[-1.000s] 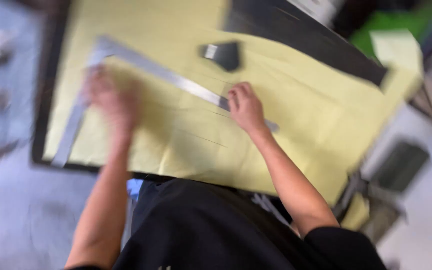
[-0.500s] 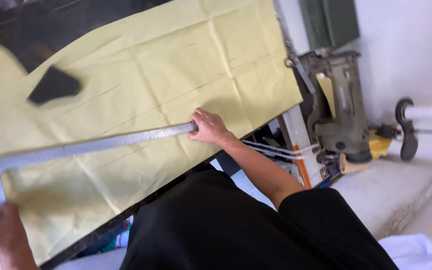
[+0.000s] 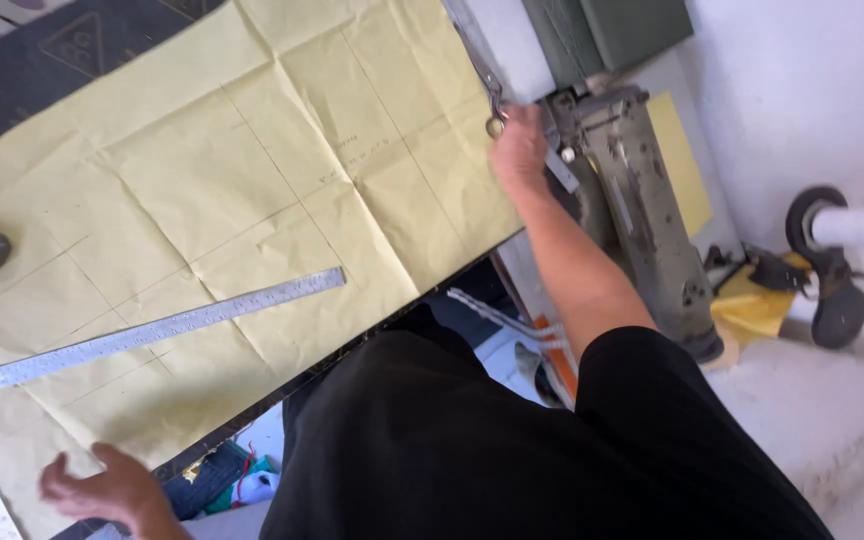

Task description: The person measures and marks a large piece of yellow fabric on a work table using a tape measure, pencil, and metal rulers. They draw horizontal and vertical lines to create a grid pattern on the fabric.

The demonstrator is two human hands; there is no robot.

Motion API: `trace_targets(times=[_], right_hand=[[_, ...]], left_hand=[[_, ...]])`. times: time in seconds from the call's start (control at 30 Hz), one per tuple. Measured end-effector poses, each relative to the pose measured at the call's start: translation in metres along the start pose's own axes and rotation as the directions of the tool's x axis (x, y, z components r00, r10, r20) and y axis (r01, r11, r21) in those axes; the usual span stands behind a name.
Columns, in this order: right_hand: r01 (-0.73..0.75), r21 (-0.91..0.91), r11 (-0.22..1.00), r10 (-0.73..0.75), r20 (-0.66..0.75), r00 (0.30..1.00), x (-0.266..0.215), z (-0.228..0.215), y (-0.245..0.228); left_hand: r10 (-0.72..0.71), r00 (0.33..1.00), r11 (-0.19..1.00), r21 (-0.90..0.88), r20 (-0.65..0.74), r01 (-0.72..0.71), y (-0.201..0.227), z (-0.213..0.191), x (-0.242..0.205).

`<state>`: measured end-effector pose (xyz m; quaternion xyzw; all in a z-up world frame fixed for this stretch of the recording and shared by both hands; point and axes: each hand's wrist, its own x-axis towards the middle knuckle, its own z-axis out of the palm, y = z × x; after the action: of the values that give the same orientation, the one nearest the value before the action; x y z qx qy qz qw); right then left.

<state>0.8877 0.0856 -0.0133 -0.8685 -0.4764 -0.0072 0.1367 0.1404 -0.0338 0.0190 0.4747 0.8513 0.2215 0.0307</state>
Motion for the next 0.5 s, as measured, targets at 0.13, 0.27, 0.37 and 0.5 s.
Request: trace_targets(times=[0.13, 0.27, 0.37, 0.5], right_hand=[[-0.273, -0.184, 0.944, 0.327, 0.431, 0.841, 0.014, -0.045, -0.007], [-0.265, -0.134, 0.955, 0.297, 0.374, 0.879, 0.010, -0.032, 0.013], [-0.219, -0.082, 0.972, 0.234, 0.299, 0.925, -0.007, -0.005, 0.047], [-0.065, -0.141, 0.988, 0.076, 0.073, 0.994, -0.047, -0.021, 0.043]], left_hand=[[-0.058, 0.997, 0.997, 0.046, 0.054, 0.055, 0.044, -0.007, -0.071], [-0.047, 0.988, 0.996, 0.082, 0.149, 0.035, 0.043, 0.010, -0.117], [0.048, 0.995, 0.992, 0.110, 0.091, -0.058, 0.034, 0.016, -0.129], [0.160, 0.974, 0.987, 0.029, -0.159, -0.157, -0.001, 0.040, -0.141]])
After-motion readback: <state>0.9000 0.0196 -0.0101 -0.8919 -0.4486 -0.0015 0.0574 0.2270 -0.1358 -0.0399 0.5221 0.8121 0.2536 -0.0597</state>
